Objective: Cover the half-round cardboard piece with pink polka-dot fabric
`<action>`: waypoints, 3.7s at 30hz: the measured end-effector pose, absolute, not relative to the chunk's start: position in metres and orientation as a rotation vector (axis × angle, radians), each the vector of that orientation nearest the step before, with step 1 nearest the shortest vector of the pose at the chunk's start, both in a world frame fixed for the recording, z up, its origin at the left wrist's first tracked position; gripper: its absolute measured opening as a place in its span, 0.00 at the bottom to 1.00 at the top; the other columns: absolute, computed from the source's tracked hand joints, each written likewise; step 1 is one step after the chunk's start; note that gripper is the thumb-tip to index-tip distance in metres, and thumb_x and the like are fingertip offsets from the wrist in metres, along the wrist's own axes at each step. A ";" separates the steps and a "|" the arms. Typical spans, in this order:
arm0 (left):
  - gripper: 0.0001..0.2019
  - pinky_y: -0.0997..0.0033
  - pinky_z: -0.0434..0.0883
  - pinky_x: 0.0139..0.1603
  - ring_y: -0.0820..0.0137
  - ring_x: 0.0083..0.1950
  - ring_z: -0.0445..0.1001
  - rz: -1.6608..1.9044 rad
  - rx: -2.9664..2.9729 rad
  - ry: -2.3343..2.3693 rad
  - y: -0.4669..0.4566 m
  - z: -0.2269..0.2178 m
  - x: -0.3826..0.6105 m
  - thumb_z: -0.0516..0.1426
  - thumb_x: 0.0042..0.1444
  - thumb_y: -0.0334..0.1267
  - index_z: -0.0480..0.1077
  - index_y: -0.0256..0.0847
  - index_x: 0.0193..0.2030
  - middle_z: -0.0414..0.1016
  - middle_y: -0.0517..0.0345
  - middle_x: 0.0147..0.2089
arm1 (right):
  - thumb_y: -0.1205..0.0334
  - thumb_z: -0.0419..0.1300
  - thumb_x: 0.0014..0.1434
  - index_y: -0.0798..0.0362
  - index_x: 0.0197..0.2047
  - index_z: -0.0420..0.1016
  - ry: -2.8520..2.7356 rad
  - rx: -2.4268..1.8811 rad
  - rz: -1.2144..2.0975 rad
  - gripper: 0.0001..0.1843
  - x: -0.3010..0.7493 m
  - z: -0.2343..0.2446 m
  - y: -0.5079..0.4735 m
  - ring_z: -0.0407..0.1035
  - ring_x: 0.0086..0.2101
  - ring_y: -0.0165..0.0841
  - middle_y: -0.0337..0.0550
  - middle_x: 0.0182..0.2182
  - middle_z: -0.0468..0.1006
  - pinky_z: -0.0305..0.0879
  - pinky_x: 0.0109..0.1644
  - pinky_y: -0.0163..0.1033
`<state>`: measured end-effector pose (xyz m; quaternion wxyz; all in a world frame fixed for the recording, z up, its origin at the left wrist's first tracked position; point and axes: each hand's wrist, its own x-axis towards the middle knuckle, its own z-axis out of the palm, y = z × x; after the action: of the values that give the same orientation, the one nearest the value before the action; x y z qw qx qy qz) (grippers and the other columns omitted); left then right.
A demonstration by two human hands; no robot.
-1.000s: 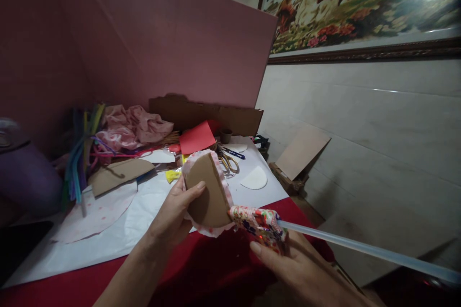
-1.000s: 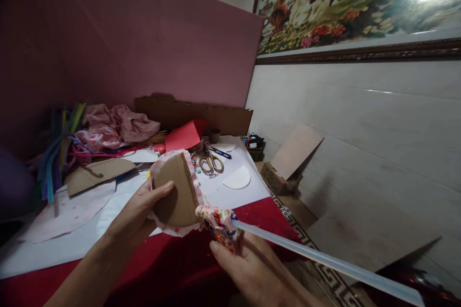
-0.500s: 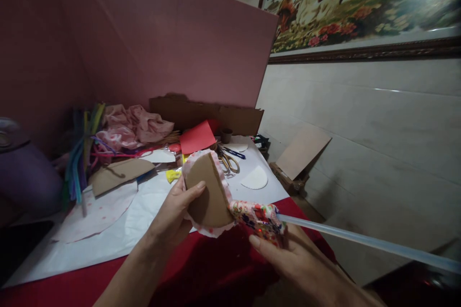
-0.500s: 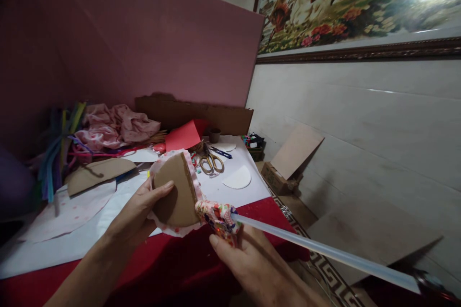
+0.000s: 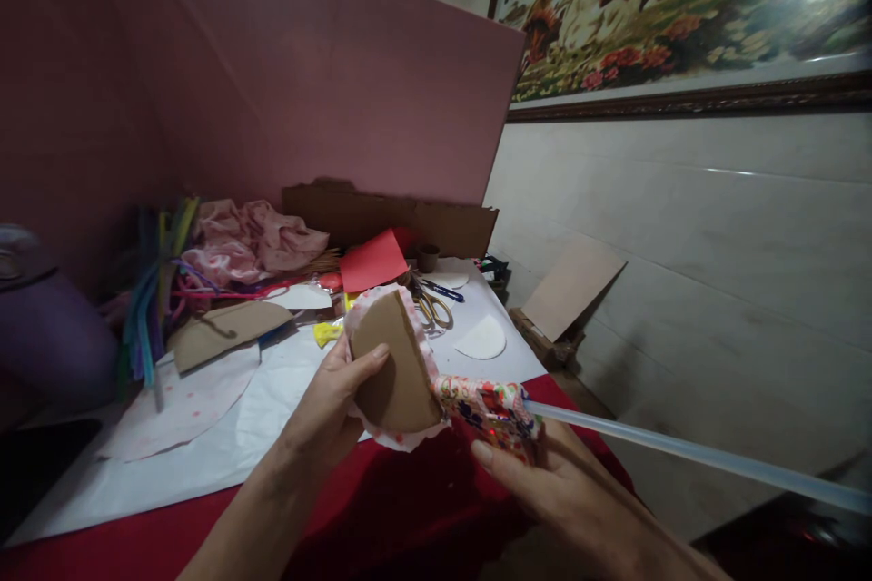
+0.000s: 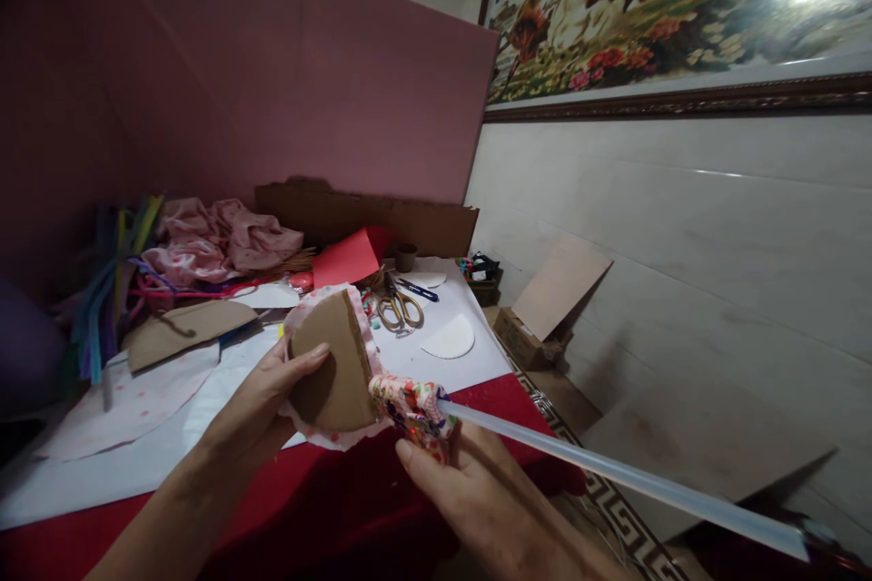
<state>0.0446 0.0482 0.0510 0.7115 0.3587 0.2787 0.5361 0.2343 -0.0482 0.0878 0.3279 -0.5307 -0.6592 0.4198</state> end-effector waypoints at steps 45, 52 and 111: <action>0.26 0.70 0.74 0.34 0.67 0.34 0.77 1.188 0.795 0.604 0.049 0.051 0.044 0.61 0.51 0.31 0.63 0.45 0.57 0.80 0.54 0.38 | 0.56 0.54 0.63 0.52 0.44 0.76 -1.732 -1.516 1.004 0.14 0.244 0.073 -0.055 0.70 0.40 0.39 0.43 0.37 0.77 0.63 0.51 0.42; 0.27 0.71 0.74 0.36 0.68 0.35 0.77 1.179 0.798 0.596 0.050 0.050 0.044 0.60 0.52 0.31 0.61 0.47 0.59 0.80 0.55 0.39 | 0.58 0.55 0.62 0.50 0.49 0.75 -1.734 -1.507 1.032 0.15 0.241 0.079 -0.054 0.69 0.45 0.41 0.43 0.40 0.77 0.62 0.53 0.43; 0.28 0.73 0.73 0.33 0.68 0.33 0.78 1.087 0.796 0.486 0.038 0.053 0.048 0.62 0.51 0.30 0.63 0.45 0.60 0.81 0.51 0.41 | 0.60 0.53 0.60 0.50 0.22 0.53 -1.833 -1.433 0.721 0.16 0.234 0.121 0.004 0.49 0.19 0.25 0.30 0.17 0.53 0.44 0.23 0.34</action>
<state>0.0478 0.0376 0.0528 0.7544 0.3646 0.2230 0.4982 0.2337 0.0040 0.1213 0.3458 -0.5520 -0.7061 0.2777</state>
